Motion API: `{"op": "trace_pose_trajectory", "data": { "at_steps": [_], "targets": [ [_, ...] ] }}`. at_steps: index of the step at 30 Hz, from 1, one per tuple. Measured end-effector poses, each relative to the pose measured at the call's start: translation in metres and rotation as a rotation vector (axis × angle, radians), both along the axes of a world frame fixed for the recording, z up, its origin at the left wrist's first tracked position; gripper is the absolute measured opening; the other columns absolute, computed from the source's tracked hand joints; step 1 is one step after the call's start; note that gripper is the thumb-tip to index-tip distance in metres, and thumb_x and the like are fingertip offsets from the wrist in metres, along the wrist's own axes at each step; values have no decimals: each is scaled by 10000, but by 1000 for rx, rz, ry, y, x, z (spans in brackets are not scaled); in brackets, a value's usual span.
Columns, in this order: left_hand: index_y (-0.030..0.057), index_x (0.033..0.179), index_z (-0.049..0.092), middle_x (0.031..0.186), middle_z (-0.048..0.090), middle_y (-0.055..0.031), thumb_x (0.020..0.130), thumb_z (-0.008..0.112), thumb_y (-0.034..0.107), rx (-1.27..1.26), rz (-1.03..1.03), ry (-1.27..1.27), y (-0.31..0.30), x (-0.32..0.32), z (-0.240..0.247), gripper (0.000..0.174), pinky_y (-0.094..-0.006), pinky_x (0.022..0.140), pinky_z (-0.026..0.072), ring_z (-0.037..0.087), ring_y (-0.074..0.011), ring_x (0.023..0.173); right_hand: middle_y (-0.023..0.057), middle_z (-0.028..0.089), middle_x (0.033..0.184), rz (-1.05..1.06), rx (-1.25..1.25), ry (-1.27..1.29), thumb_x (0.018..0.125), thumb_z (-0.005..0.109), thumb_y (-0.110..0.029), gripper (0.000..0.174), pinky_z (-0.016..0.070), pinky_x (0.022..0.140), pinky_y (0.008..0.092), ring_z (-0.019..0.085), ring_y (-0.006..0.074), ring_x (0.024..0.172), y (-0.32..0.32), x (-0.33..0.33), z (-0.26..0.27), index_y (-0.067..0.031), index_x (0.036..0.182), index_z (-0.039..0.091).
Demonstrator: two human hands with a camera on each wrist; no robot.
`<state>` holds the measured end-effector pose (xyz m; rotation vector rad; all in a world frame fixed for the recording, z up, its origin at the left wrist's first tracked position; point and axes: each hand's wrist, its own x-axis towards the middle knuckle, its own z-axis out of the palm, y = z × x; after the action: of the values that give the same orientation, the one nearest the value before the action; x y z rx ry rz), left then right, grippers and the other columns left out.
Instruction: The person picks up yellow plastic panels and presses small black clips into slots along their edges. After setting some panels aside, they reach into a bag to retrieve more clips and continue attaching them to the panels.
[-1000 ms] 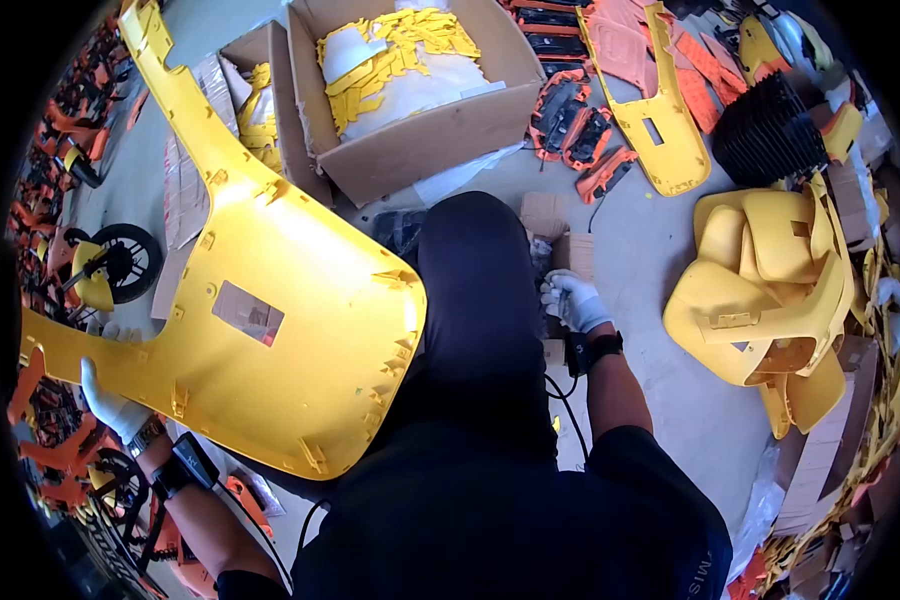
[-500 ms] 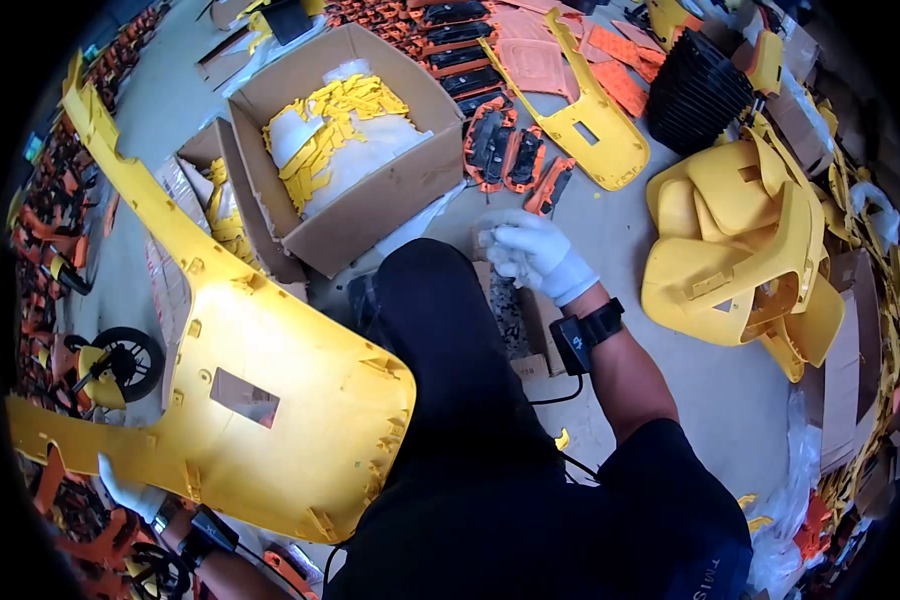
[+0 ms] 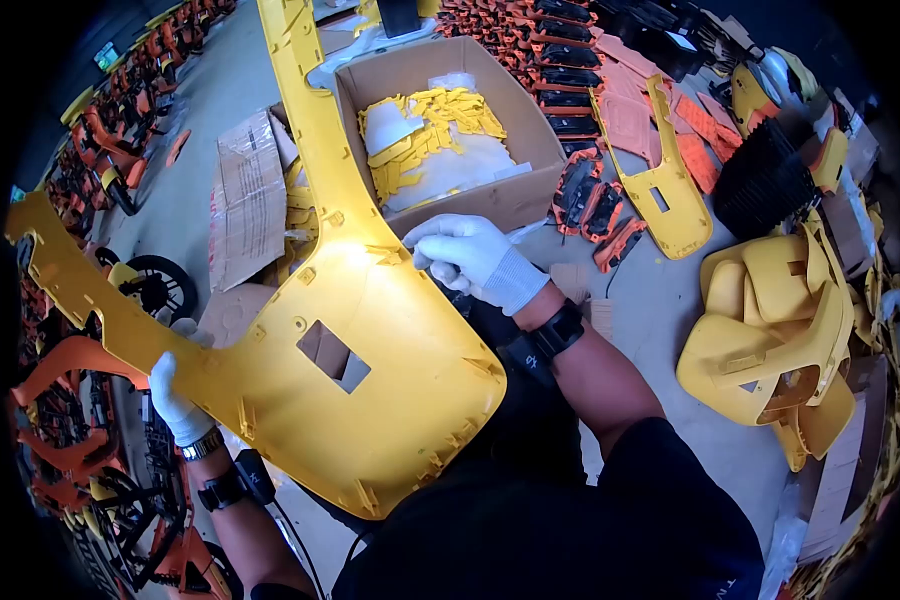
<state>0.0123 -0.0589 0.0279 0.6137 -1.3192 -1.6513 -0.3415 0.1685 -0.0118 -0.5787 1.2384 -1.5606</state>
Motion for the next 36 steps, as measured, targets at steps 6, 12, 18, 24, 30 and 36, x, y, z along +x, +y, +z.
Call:
{"op": "trace_pose_trajectory", "data": {
  "at_steps": [6,12,18,24,30,36],
  "targets": [
    [10,1478,357,1199,603,-152,871,641,305,-64,-42,-13,-4,9,-8,733,-364,859,518,628,-249,992,70,659,858,24,55,94,920,622,-85,271,350,465,191,514,54,582,-14,5,-6,61,1148,634],
    [17,1477,363,1211,601,-161,871,639,293,-67,-33,-8,-5,9,-10,721,-361,855,524,633,-251,1002,82,682,872,-7,98,177,907,655,-119,269,374,480,185,537,55,591,-15,8,-2,54,1113,650],
    [-4,1464,377,1197,595,-164,841,672,277,-42,7,-23,-1,5,-5,744,-358,861,514,628,-248,983,76,692,841,-9,150,448,911,644,-155,236,436,519,217,570,74,606,-15,11,10,40,1044,653],
    [-29,1447,392,1170,605,-156,811,706,289,-58,60,-61,4,-2,1,778,-357,879,505,632,-243,981,82,672,761,-49,157,703,925,598,-162,187,461,536,239,571,91,579,-16,22,16,13,983,630],
    [-46,1431,413,1139,615,-143,776,736,323,-60,98,-66,5,-3,1,819,-354,887,500,636,-237,972,73,635,721,-146,158,526,939,572,-141,176,439,516,235,546,87,556,-16,30,15,21,1001,603],
    [-54,1421,429,1129,627,-144,777,732,311,-61,108,-67,6,-2,2,800,-343,887,499,637,-225,967,76,626,723,-182,143,502,944,565,-116,163,425,509,232,524,82,543,-15,35,11,28,1017,586]
  ]
}}
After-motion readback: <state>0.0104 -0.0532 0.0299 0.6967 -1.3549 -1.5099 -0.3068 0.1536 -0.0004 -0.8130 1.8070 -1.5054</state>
